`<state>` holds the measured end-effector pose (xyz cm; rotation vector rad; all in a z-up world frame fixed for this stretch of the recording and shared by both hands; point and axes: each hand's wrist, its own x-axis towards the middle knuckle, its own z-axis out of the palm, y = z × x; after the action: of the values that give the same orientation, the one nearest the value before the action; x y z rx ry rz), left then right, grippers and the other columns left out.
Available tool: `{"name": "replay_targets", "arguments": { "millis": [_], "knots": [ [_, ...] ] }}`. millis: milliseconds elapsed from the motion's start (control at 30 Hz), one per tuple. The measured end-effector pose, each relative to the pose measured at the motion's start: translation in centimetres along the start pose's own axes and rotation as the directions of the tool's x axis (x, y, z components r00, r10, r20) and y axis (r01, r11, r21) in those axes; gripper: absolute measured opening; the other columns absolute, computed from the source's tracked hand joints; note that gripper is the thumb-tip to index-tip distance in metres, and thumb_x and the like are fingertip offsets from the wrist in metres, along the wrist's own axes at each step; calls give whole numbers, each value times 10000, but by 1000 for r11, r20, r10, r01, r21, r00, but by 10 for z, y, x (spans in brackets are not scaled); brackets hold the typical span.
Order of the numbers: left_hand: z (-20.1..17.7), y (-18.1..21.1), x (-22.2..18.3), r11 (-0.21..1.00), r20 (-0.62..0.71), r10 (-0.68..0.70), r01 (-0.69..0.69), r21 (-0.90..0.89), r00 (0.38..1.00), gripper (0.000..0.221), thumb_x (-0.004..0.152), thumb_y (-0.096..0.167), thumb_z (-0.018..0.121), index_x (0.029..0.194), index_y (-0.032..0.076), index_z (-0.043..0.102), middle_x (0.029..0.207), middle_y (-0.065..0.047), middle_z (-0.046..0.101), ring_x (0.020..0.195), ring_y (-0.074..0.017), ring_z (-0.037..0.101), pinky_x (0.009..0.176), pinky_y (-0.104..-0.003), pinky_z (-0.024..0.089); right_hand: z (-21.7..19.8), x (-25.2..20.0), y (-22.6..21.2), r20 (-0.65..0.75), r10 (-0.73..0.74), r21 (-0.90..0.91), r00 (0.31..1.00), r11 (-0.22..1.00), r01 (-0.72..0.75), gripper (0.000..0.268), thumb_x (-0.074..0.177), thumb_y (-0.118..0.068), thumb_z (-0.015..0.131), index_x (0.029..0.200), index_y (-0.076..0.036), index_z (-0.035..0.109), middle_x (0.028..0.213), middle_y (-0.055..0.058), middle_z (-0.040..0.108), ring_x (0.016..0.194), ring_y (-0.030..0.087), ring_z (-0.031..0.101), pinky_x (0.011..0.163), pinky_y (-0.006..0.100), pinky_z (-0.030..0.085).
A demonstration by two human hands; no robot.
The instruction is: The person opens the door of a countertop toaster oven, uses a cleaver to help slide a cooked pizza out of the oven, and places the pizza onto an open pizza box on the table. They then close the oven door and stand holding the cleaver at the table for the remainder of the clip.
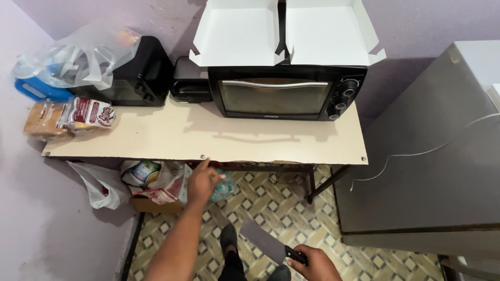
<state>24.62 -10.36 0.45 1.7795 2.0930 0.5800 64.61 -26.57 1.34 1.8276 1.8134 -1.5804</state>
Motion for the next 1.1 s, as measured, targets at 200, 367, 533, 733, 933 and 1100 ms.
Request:
{"name": "replay_targets", "arguments": {
  "millis": [200,367,533,733,933,1100],
  "knots": [
    [87,-123,32,631,52,-693,640,-438,719,479,1060,598,569,1109,200,831,1253,-136,828,1196,-312,755,1027,-435,555,-3,-12,-2,-9,46,17,999,999,-46,402,907,-440,760,1164,-130,736,891,110,776,839,241,765,816,392,573],
    [54,-98,78,48,440,-637,601,-798,634,749,988,663,460,1544,165,411,1579,-102,477,1398,-355,518,1038,-620,456,-4,-19,-4,-55,48,42,997,998,-45,412,886,-435,784,1167,-138,740,902,88,791,857,220,776,829,376,577],
    [44,-78,100,-133,530,-562,562,-816,636,935,988,656,561,1652,128,169,1724,-165,177,1539,-389,286,1127,-676,346,-2,-17,-4,-62,17,62,998,998,-13,398,879,-417,796,1149,-129,748,905,81,798,857,215,786,823,367,584],
    [26,-57,94,-220,539,-609,529,-820,582,905,941,575,595,1652,187,190,1724,-166,118,1563,-405,221,1168,-678,296,3,-8,2,-21,36,77,999,996,-34,374,894,-412,780,1134,-128,751,897,94,787,858,216,777,822,380,574],
    [28,-54,90,-326,516,-556,401,-856,652,887,1001,496,611,1661,128,147,1730,-197,61,1583,-387,154,1189,-676,234,-6,-11,-11,-15,5,45,1000,999,-4,369,897,-411,774,1134,-128,753,881,90,781,846,213,770,811,380,563],
    [26,-24,70,-264,523,-546,458,-849,655,842,947,470,614,1632,154,238,1726,-124,101,1561,-365,226,1189,-682,246,-11,-11,-23,-6,-16,9,1000,1000,16,383,898,-428,771,1146,-137,740,912,83,780,858,220,760,817,395,552]
  ]
}}
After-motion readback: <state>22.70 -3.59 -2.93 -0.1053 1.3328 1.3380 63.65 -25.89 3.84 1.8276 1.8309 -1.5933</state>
